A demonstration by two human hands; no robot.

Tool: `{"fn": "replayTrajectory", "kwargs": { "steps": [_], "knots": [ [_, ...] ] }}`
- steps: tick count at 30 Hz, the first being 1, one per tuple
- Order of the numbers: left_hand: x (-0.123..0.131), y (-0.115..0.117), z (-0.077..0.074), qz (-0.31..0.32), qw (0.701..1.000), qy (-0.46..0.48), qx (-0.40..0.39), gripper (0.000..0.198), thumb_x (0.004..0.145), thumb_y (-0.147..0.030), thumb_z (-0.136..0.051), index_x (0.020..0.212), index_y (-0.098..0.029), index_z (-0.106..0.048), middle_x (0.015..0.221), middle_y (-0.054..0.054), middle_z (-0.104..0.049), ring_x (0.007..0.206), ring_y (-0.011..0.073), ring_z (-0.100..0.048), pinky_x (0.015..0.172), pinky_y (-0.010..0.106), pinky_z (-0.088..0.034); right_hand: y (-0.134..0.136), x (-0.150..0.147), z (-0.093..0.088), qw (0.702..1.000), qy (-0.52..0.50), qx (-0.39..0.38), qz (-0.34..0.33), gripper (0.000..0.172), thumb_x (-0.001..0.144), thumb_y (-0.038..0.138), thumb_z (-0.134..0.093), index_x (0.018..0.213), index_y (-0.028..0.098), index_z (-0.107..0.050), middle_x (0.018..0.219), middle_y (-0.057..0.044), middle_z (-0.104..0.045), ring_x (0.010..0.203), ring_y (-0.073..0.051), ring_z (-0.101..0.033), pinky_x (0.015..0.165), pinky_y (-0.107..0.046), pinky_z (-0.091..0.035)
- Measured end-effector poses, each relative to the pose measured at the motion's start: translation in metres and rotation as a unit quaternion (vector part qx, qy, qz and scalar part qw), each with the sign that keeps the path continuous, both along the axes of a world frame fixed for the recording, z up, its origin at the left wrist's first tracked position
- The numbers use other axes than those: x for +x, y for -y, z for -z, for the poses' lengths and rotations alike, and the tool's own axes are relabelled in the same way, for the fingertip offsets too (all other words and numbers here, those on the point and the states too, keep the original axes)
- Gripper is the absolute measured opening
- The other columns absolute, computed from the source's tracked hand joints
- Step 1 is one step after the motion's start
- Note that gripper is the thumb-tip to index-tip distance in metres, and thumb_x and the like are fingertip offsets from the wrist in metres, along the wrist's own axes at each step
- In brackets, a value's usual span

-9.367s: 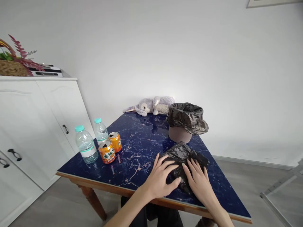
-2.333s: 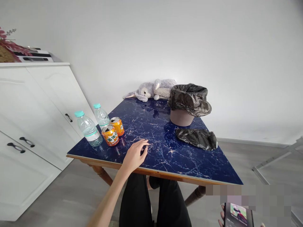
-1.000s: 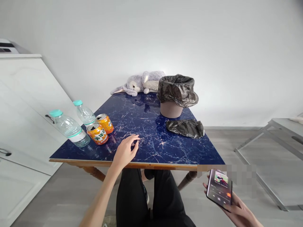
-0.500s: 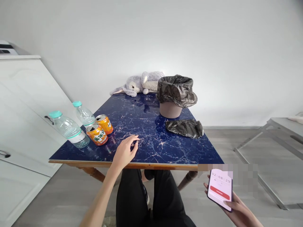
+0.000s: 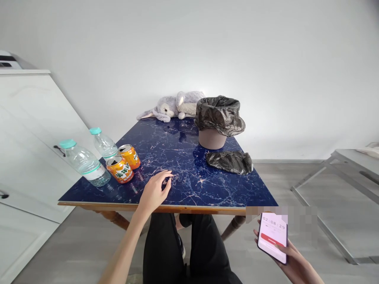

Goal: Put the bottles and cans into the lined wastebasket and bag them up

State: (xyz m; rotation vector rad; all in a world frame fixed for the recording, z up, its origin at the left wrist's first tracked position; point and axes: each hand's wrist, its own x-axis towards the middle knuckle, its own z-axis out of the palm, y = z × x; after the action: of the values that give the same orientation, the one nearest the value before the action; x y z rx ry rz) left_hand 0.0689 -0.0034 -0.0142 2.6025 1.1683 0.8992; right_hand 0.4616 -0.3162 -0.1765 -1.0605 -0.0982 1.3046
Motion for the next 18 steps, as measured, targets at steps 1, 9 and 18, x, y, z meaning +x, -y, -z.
{"fn": "replayTrajectory", "kwargs": {
  "steps": [1, 9, 18],
  "knots": [
    [0.0, 0.0, 0.0, 0.0, 1.0, 0.001, -0.001, 0.027, 0.108, -0.035, -0.048, 0.124, -0.027, -0.068, 0.141, 0.006, -0.073, 0.134, 0.0278, -0.066, 0.117, 0.048, -0.052, -0.001, 0.0, 0.0, 1.0, 0.004, 0.0, -0.002, 0.093, 0.079, 0.04, -0.087, 0.162, 0.027, -0.049, 0.144, -0.016, -0.072, 0.139, -0.045, -0.062, 0.128, -0.064, -0.034],
    [-0.001, 0.0, 0.001, -0.003, 1.0, 0.009, -0.004, 0.026, 0.107, -0.035, -0.048, 0.123, -0.027, -0.068, 0.141, 0.006, -0.072, 0.135, 0.0283, -0.066, 0.118, 0.049, -0.051, -0.007, 0.0, -0.003, 0.999, 0.031, 0.007, -0.011, 0.087, 0.086, 0.046, -0.083, 0.164, 0.027, -0.048, 0.144, -0.015, -0.072, 0.143, -0.043, -0.058, 0.13, -0.062, -0.033],
    [-0.001, -0.001, 0.003, -0.005, 1.0, 0.005, 0.001, 0.026, 0.107, -0.035, -0.049, 0.125, -0.028, -0.068, 0.141, 0.006, -0.073, 0.134, 0.0273, -0.066, 0.117, 0.047, -0.051, -0.007, 0.01, 0.007, 1.0, 0.008, -0.003, -0.014, 0.098, 0.08, 0.043, -0.088, 0.165, 0.024, -0.044, 0.144, -0.017, -0.071, 0.143, -0.043, -0.059, 0.128, -0.06, -0.035]
  ]
}}
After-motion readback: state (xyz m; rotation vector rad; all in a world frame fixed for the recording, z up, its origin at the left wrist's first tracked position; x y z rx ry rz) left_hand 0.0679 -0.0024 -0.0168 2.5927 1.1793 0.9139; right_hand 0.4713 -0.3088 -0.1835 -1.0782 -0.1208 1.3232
